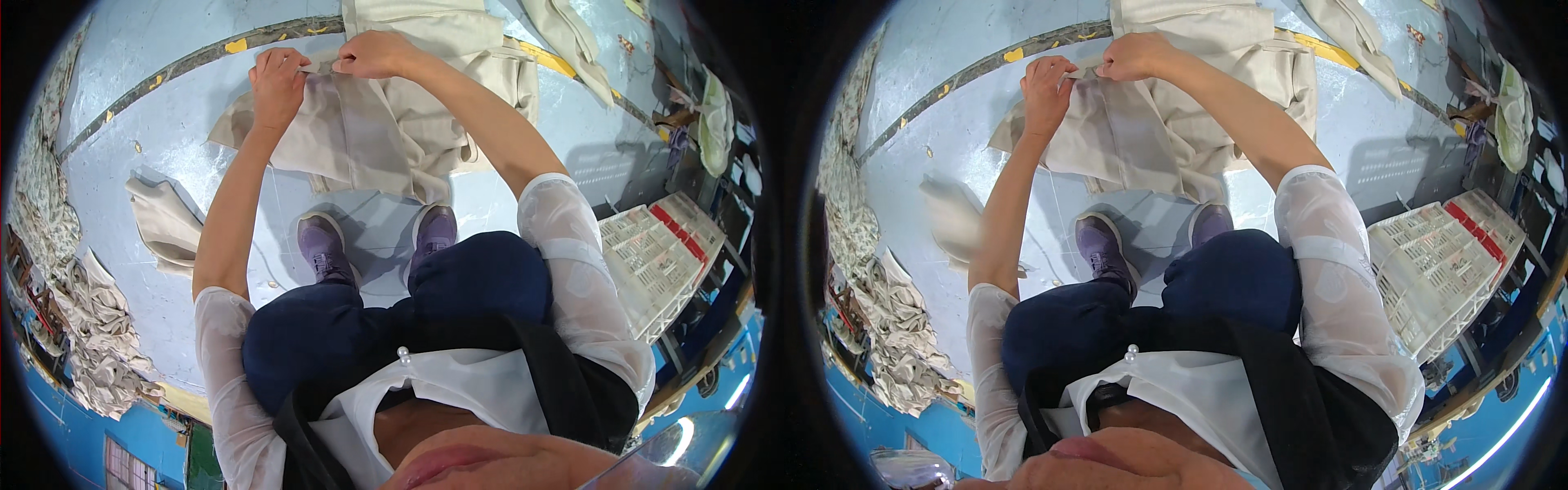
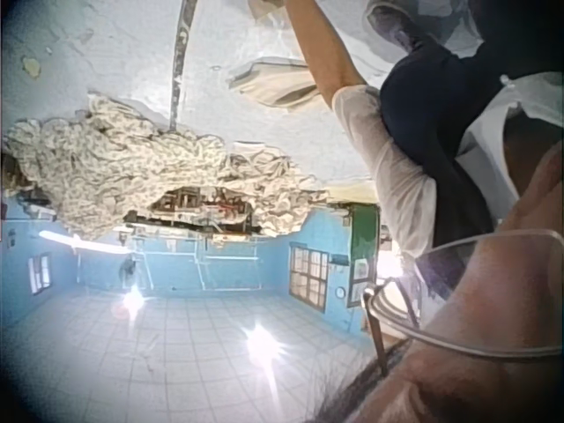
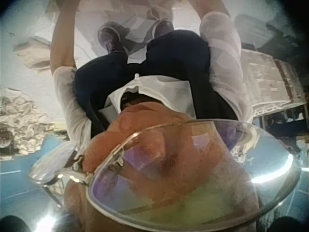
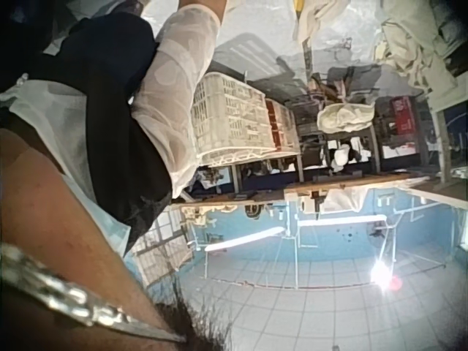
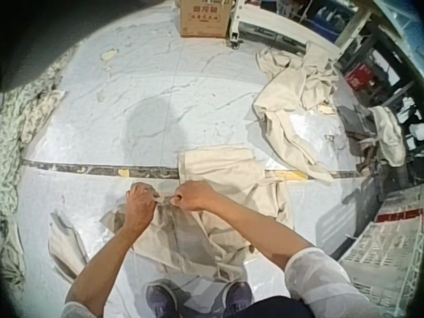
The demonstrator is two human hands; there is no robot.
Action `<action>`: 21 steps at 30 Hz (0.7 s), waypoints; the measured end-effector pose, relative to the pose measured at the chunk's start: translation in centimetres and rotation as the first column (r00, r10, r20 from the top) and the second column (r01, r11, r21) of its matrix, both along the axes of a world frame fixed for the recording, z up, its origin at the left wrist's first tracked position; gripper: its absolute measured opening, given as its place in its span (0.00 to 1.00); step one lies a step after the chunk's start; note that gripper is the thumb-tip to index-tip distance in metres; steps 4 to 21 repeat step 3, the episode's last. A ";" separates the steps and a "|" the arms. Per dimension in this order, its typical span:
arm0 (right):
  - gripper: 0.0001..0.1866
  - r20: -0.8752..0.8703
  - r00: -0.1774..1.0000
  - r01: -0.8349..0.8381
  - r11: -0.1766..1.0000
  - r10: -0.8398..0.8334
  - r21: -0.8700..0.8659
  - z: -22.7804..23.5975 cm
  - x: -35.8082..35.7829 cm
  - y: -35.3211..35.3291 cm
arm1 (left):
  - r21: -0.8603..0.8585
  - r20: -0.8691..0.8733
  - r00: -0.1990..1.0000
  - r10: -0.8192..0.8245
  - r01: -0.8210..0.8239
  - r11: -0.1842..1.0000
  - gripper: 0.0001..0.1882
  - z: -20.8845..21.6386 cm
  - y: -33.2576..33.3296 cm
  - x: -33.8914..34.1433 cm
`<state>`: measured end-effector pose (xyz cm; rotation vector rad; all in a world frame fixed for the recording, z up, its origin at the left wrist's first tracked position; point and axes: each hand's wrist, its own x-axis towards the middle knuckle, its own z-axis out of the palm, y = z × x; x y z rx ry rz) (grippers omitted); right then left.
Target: The person trims loose threads from folded fabric pieces using thread snips while seated, then moves to the floor to unfold and trim other fabric pieces with the snips.
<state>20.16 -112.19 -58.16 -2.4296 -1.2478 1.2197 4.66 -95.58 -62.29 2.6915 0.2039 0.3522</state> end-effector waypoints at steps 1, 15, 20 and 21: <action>0.21 -0.001 1.000 -0.004 1.000 0.004 -0.001 -0.2 0.2 0.2 | -0.001 -0.001 1.000 0.004 -0.004 1.000 0.15 0.1 0.0 0.1; 0.24 -0.012 0.998 -0.066 0.997 0.066 -0.049 -0.5 0.4 0.8 | 0.003 0.010 1.000 -0.012 0.012 1.000 0.15 0.1 0.1 0.2; 0.24 -0.012 0.998 -0.066 0.997 0.066 -0.049 -0.5 0.4 0.8 | 0.003 0.010 1.000 -0.012 0.012 1.000 0.15 0.1 0.1 0.2; 0.24 -0.012 0.998 -0.066 0.997 0.066 -0.049 -0.5 0.4 0.8 | 0.003 0.010 1.000 -0.012 0.012 1.000 0.15 0.1 0.1 0.2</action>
